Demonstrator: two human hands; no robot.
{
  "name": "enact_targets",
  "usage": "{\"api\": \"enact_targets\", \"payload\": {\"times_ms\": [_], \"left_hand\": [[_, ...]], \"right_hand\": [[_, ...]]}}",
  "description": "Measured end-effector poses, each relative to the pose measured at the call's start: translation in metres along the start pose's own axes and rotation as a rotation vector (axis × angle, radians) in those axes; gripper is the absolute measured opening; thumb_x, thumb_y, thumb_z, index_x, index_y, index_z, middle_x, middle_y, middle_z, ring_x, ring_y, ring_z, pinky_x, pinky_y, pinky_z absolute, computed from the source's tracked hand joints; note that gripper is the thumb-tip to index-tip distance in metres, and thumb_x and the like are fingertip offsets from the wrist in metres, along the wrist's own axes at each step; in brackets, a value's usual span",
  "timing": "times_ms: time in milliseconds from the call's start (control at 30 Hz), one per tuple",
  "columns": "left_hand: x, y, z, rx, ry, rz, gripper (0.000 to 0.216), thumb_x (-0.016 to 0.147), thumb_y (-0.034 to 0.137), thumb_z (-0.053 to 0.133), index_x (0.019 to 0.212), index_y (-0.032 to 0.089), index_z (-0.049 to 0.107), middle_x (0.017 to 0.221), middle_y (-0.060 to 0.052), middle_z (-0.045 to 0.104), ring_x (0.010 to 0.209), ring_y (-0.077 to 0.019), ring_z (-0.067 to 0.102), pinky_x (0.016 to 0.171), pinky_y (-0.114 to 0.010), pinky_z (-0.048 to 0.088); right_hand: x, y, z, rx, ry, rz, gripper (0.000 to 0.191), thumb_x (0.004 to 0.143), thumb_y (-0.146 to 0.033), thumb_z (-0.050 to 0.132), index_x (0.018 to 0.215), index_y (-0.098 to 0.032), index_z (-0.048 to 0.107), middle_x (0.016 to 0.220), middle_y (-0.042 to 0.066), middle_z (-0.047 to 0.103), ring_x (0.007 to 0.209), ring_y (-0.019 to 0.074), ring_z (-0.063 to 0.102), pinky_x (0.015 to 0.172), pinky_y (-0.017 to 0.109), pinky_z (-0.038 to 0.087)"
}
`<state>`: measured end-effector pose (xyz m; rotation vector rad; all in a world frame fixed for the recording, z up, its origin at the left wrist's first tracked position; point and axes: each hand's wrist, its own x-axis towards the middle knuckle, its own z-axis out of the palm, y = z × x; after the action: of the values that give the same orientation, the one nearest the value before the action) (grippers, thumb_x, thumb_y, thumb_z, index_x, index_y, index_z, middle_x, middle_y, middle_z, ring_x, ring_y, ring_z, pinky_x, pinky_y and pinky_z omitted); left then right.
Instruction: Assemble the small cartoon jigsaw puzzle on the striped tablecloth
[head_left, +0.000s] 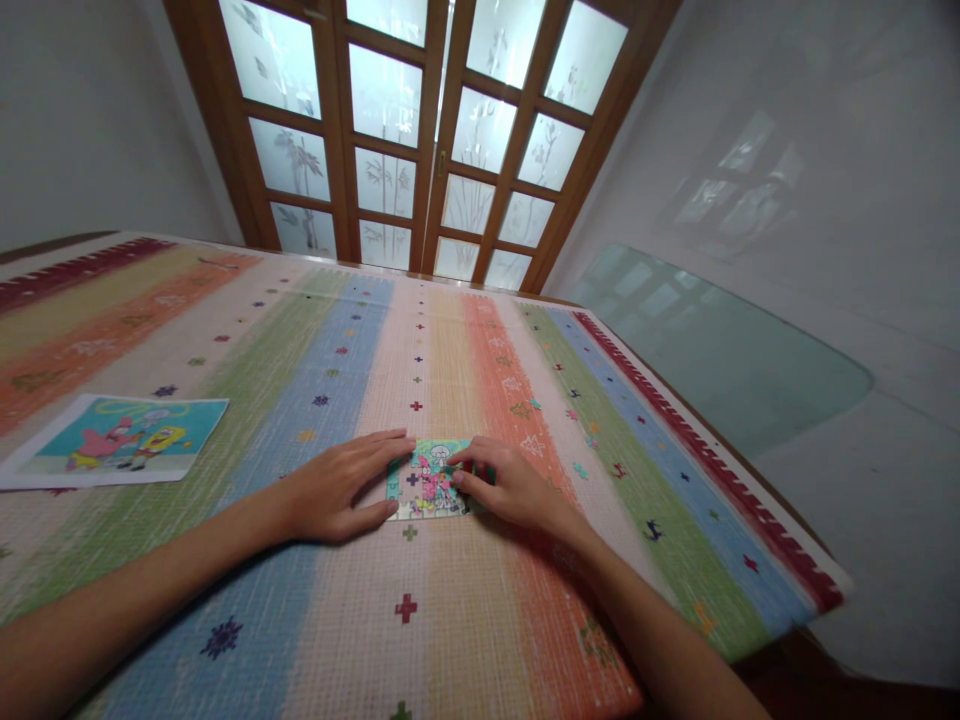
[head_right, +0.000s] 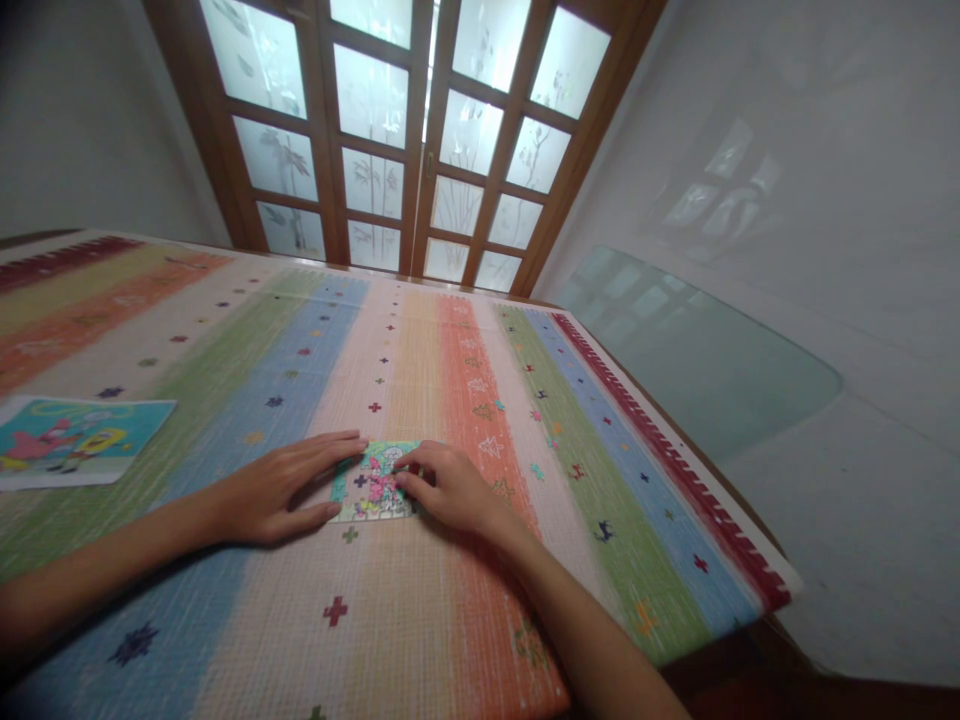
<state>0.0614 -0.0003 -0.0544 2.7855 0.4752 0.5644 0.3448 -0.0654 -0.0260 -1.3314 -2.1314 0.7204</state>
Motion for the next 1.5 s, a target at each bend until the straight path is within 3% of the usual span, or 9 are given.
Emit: {"api": "enact_targets", "payload": {"times_ms": [133,400,567,667,867,1167,1300,1500], "left_hand": [[0.0,0.001,-0.001,-0.011,0.004,-0.001,0.063,0.097,0.037,0.055,0.153,0.02,0.034,0.15,-0.018,0.053,0.14,-0.0339,0.05,0.113,-0.053,0.045],[0.0,-0.001,0.0,-0.014,-0.001,-0.007,0.064,0.097,0.037,0.056,0.154,0.021,0.033,0.15,-0.017,0.053,0.141,-0.0345,0.049,0.113,-0.054,0.045],[0.0,0.0,-0.001,-0.009,-0.008,-0.011,0.063,0.097,0.037,0.055,0.153,0.019,0.033,0.15,-0.019,0.053,0.141,-0.0344,0.049,0.113,-0.054,0.045],[0.0,0.0,-0.001,-0.021,-0.002,-0.011,0.064,0.097,0.038,0.056,0.154,0.021,0.033,0.15,-0.018,0.053,0.14,-0.0343,0.05,0.114,-0.054,0.045],[0.0,0.0,0.0,-0.04,0.008,-0.005,0.063,0.096,0.038,0.056,0.153,0.022,0.035,0.148,-0.017,0.055,0.138,-0.0352,0.052,0.113,-0.055,0.046],[0.0,0.0,0.0,-0.027,0.003,-0.004,0.062,0.097,0.038,0.055,0.153,0.022,0.034,0.149,-0.017,0.055,0.139,-0.0344,0.051,0.113,-0.055,0.046],[0.001,0.0,0.001,-0.026,0.007,0.004,0.062,0.097,0.038,0.055,0.153,0.022,0.033,0.148,-0.017,0.054,0.139,-0.0345,0.051,0.113,-0.055,0.045],[0.0,-0.001,0.001,-0.016,-0.003,0.003,0.063,0.097,0.038,0.055,0.153,0.023,0.031,0.149,-0.017,0.054,0.139,-0.0351,0.051,0.113,-0.056,0.045]], "right_hand": [[-0.003,0.004,-0.009,-0.063,-0.034,-0.056,0.015,0.091,-0.021,0.07,0.103,-0.019,0.077,0.086,0.003,0.063,0.078,0.0161,0.059,0.074,0.031,0.047],[-0.006,-0.003,-0.006,-0.099,-0.122,-0.04,0.014,0.091,-0.019,0.07,0.103,-0.021,0.076,0.094,0.004,0.064,0.086,0.017,0.059,0.079,0.031,0.046],[-0.004,-0.004,0.002,-0.136,-0.087,-0.037,0.005,0.09,-0.023,0.074,0.092,-0.019,0.072,0.09,0.003,0.063,0.084,0.017,0.058,0.077,0.03,0.045],[-0.005,-0.006,0.005,-0.163,-0.055,-0.065,0.009,0.09,-0.027,0.074,0.087,-0.02,0.069,0.089,0.004,0.063,0.084,0.018,0.058,0.077,0.032,0.045],[-0.006,-0.009,0.004,-0.205,-0.037,-0.113,0.012,0.097,-0.026,0.061,0.103,-0.021,0.07,0.093,0.006,0.064,0.086,0.0196,0.059,0.08,0.035,0.048],[-0.007,-0.006,0.008,-0.218,-0.026,-0.133,0.016,0.094,-0.03,0.067,0.082,-0.019,0.066,0.088,0.005,0.063,0.082,0.0187,0.058,0.076,0.033,0.045],[-0.007,-0.007,0.006,-0.208,-0.005,-0.152,0.006,0.092,-0.019,0.061,0.091,-0.02,0.067,0.091,0.005,0.063,0.083,0.0189,0.058,0.076,0.033,0.046],[-0.006,-0.006,0.008,-0.227,-0.025,-0.138,0.018,0.092,-0.018,0.056,0.104,-0.021,0.069,0.093,0.006,0.062,0.084,0.0198,0.058,0.078,0.034,0.047]]}}
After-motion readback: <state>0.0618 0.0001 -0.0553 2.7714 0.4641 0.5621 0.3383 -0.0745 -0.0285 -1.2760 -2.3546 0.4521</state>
